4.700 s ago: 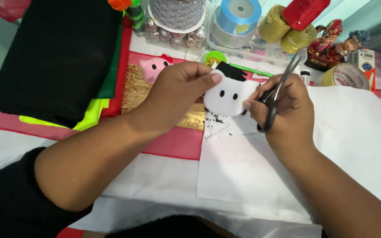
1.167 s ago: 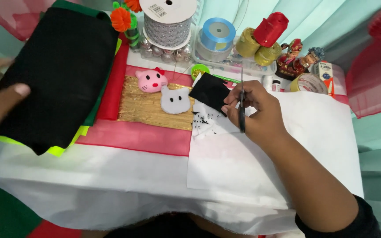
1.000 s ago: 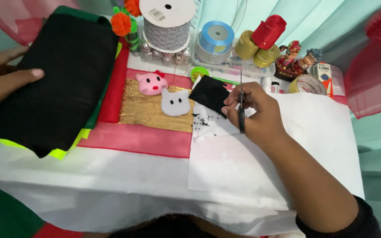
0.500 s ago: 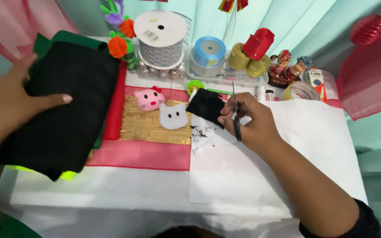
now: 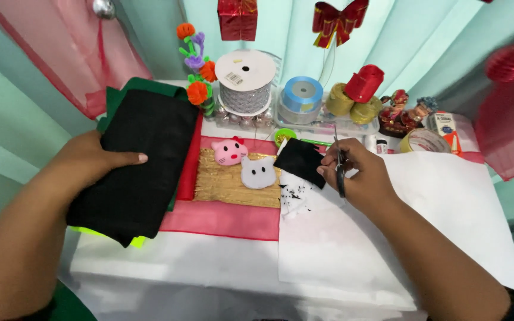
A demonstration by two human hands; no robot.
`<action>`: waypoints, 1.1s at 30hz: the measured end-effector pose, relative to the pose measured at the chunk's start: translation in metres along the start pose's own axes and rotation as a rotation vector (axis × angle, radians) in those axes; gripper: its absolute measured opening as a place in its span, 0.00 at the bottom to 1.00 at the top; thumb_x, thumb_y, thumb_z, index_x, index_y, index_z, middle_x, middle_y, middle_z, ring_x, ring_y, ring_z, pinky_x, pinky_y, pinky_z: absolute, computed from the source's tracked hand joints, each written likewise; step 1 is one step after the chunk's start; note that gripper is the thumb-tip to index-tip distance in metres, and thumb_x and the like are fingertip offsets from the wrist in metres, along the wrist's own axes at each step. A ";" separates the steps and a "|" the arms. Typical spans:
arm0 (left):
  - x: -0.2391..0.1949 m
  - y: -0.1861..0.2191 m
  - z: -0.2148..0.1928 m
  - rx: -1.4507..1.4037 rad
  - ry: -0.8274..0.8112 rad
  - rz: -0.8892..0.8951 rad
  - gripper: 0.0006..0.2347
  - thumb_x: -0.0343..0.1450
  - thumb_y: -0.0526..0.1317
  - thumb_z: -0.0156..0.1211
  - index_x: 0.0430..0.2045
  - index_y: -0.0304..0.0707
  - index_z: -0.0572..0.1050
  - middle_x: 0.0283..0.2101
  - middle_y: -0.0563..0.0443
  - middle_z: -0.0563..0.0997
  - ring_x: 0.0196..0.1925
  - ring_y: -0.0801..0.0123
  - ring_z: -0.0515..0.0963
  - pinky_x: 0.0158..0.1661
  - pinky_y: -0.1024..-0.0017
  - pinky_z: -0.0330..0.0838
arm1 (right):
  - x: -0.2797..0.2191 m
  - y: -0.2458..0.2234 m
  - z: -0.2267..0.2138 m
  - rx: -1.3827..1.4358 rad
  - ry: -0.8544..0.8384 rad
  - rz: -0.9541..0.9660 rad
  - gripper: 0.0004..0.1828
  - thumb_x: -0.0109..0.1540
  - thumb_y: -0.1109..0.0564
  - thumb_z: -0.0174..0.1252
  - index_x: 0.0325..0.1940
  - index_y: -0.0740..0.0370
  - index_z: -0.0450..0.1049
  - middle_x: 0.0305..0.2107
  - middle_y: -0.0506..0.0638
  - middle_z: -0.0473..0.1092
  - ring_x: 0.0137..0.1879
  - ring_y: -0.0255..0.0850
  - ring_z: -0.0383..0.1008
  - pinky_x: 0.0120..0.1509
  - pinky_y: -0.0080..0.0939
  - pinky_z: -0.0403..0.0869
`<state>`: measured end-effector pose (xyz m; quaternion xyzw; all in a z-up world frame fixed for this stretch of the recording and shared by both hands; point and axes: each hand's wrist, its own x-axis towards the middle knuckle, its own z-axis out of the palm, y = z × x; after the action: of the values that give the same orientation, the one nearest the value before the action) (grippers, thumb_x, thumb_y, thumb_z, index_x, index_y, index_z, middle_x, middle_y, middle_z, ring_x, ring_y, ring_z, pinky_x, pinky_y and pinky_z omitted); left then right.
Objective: Cutting a small black felt shape with scissors and then organizing and stacking various colored felt sheets on a craft table.
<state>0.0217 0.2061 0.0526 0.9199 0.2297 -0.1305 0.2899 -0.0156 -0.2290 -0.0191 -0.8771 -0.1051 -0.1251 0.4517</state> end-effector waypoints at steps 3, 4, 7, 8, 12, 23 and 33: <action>0.004 -0.008 0.005 -0.045 0.014 0.017 0.30 0.58 0.52 0.73 0.54 0.41 0.75 0.51 0.38 0.82 0.51 0.45 0.81 0.48 0.54 0.72 | 0.006 0.004 -0.004 -0.060 0.018 0.006 0.12 0.58 0.58 0.70 0.41 0.55 0.75 0.33 0.44 0.76 0.41 0.35 0.78 0.42 0.33 0.73; 0.006 -0.012 0.008 -0.083 0.029 0.066 0.29 0.59 0.50 0.73 0.54 0.42 0.73 0.52 0.40 0.82 0.51 0.47 0.80 0.49 0.55 0.71 | 0.007 0.007 -0.005 -0.105 0.028 0.004 0.11 0.58 0.57 0.71 0.39 0.54 0.75 0.33 0.42 0.77 0.40 0.35 0.79 0.40 0.33 0.72; 0.001 -0.017 0.013 -0.199 0.058 0.225 0.25 0.59 0.42 0.73 0.52 0.44 0.76 0.52 0.46 0.83 0.52 0.54 0.81 0.49 0.59 0.72 | 0.011 0.019 -0.011 -0.140 0.079 -0.089 0.12 0.60 0.55 0.71 0.41 0.55 0.73 0.32 0.44 0.77 0.36 0.33 0.74 0.42 0.34 0.73; -0.002 -0.018 0.013 -0.195 0.058 0.223 0.25 0.59 0.42 0.73 0.52 0.44 0.76 0.52 0.46 0.83 0.52 0.54 0.81 0.49 0.59 0.72 | 0.012 0.017 -0.014 -0.137 0.078 -0.086 0.12 0.60 0.55 0.71 0.41 0.55 0.73 0.32 0.44 0.77 0.36 0.33 0.74 0.42 0.34 0.73; 0.005 -0.029 0.016 -0.071 0.098 0.237 0.28 0.62 0.47 0.70 0.56 0.42 0.70 0.54 0.42 0.79 0.55 0.48 0.77 0.50 0.55 0.68 | 0.012 0.021 -0.023 -0.170 0.112 0.033 0.12 0.61 0.56 0.67 0.46 0.57 0.73 0.34 0.48 0.76 0.40 0.38 0.75 0.44 0.38 0.72; -0.018 -0.030 0.024 0.069 0.229 0.314 0.20 0.67 0.48 0.65 0.50 0.40 0.71 0.48 0.39 0.80 0.50 0.40 0.77 0.43 0.49 0.68 | 0.019 0.027 -0.038 -0.081 0.203 0.109 0.11 0.62 0.60 0.62 0.48 0.59 0.72 0.34 0.52 0.74 0.44 0.41 0.80 0.48 0.36 0.76; -0.056 -0.045 -0.010 -0.262 0.367 0.358 0.26 0.65 0.45 0.72 0.57 0.36 0.70 0.52 0.40 0.79 0.49 0.48 0.78 0.41 0.52 0.69 | 0.018 0.029 -0.041 -0.076 0.212 0.062 0.14 0.62 0.59 0.67 0.47 0.56 0.69 0.35 0.49 0.73 0.42 0.35 0.73 0.48 0.36 0.72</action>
<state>-0.0480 0.2258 0.0602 0.9088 0.1272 0.1221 0.3781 0.0050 -0.2776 -0.0125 -0.8784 -0.0247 -0.2069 0.4302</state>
